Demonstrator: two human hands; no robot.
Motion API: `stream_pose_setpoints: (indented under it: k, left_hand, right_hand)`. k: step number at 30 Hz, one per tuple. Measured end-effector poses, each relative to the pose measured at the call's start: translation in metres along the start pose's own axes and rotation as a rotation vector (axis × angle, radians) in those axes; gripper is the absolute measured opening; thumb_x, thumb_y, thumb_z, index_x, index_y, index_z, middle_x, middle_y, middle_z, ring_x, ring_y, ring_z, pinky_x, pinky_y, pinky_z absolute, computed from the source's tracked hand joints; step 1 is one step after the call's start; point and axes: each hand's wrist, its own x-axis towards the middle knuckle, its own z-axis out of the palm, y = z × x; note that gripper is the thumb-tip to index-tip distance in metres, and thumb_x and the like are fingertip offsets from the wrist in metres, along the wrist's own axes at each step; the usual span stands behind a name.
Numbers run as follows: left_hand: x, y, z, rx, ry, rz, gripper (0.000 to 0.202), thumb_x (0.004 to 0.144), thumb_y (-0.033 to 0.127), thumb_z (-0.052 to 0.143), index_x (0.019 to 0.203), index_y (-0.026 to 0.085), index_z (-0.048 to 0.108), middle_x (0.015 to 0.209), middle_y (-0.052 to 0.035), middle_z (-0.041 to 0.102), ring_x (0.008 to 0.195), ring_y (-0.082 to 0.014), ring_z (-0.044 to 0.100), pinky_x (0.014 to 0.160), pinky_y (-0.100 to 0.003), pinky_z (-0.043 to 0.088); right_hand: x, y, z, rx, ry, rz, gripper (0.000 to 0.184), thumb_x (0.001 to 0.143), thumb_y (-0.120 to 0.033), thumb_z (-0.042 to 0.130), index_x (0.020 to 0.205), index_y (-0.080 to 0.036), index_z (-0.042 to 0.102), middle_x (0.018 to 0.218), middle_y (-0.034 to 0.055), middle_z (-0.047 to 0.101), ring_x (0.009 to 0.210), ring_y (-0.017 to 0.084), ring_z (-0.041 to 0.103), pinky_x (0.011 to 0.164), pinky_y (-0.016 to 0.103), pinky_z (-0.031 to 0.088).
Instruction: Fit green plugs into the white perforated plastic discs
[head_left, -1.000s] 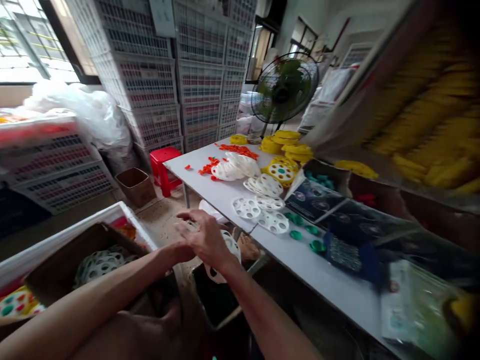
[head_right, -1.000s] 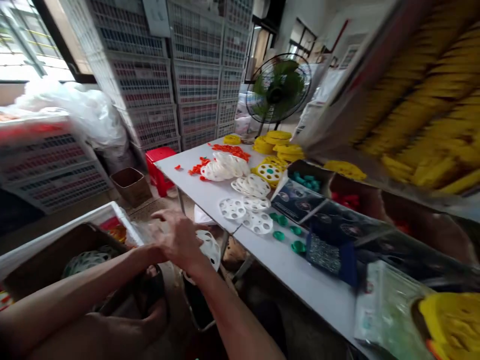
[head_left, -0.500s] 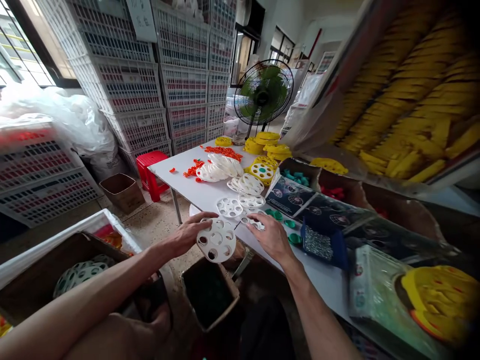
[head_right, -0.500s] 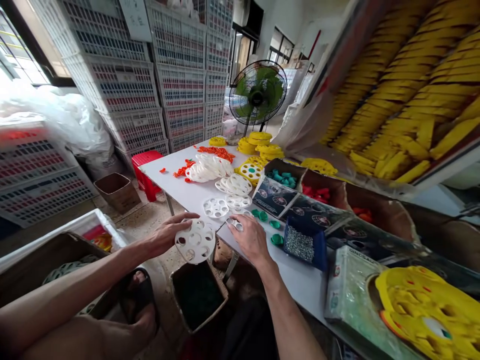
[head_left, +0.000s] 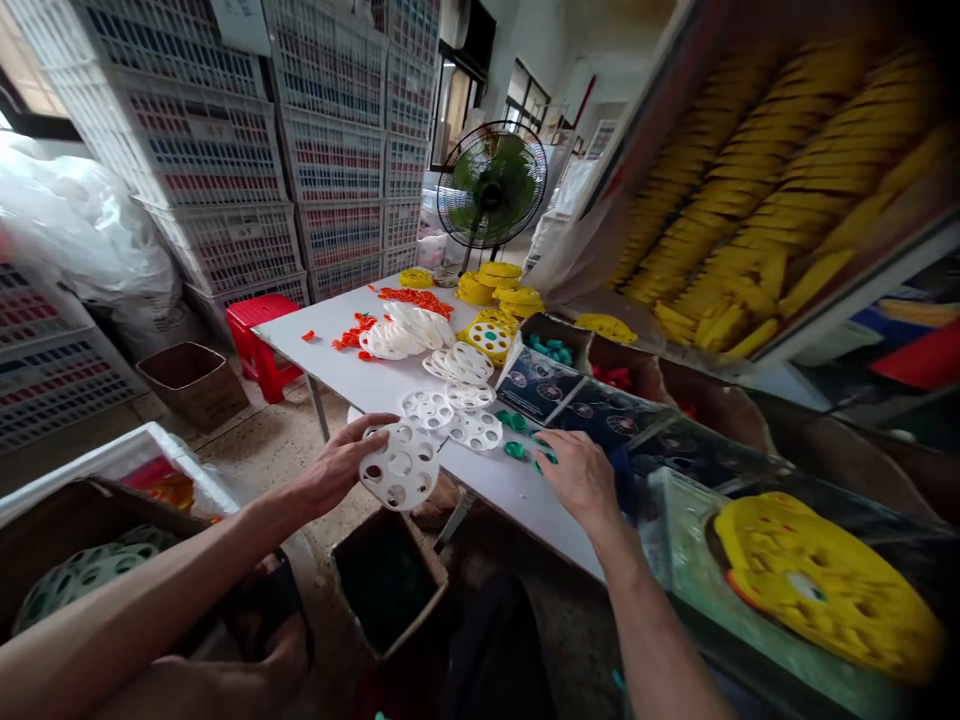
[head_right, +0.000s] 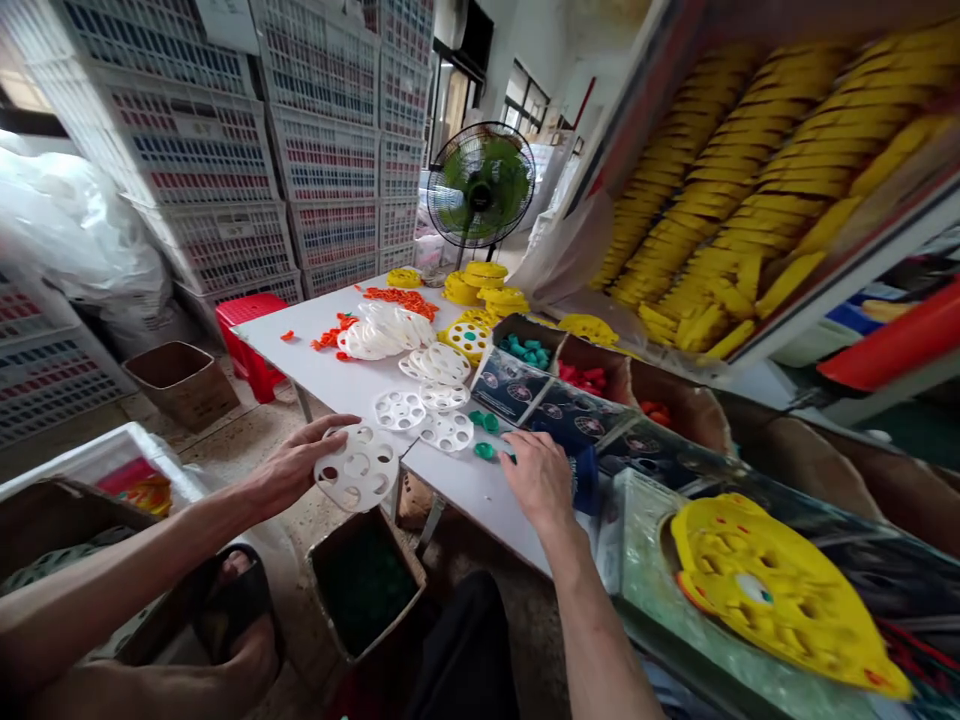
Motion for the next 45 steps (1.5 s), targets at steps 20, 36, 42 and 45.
stream_pose_setpoints:
  k: [20,36,42,45]
  left_hand:
    - [-0.006,0.008,0.008,0.080,-0.051,-0.004,0.055,0.079,0.047,0.079,0.125,0.019,0.064,0.101,-0.0068,0.074,0.083,-0.0182,0.067,0.068,-0.027,0.049]
    - [-0.006,0.000,0.018,0.038,-0.051,0.085,0.056,0.076,0.050,0.080,0.121,0.021,0.064,0.092,-0.0033,0.070,0.074,-0.0157,0.063,0.065,-0.026,0.046]
    - [-0.012,0.000,0.029,0.208,0.013,0.183,0.052,0.082,0.055,0.071,0.122,0.023,0.064,0.084,-0.0005,0.063,0.069,-0.0141,0.054,0.060,-0.024,0.043]
    - [-0.015,0.001,0.033,0.324,0.034,0.232,0.047,0.087,0.054,0.065,0.124,0.024,0.064,0.086,-0.0007,0.063,0.070,-0.0149,0.052,0.061,-0.025,0.044]
  right_hand:
    - [0.004,-0.021,-0.002,0.837,-0.118,0.137,0.041,0.097,-0.049,0.050,0.113,-0.018,0.072,0.092,0.0088,0.077,0.080,0.023,0.072,0.073,0.037,0.056]
    - [-0.024,-0.110,-0.038,1.551,-0.320,0.313,0.036,0.084,-0.049,0.075,0.109,-0.023,0.074,0.095,0.0036,0.076,0.081,0.018,0.072,0.080,0.032,0.059]
    - [-0.025,-0.143,-0.036,1.494,-0.312,0.272,0.039,0.082,-0.052,0.075,0.106,-0.021,0.073,0.093,0.0063,0.077,0.078,0.022,0.073,0.073,0.035,0.061]
    - [-0.023,-0.155,-0.035,1.476,-0.264,0.284,0.038,0.083,-0.054,0.073,0.105,-0.022,0.074,0.096,0.0072,0.078,0.082,0.025,0.075,0.074,0.038,0.062]
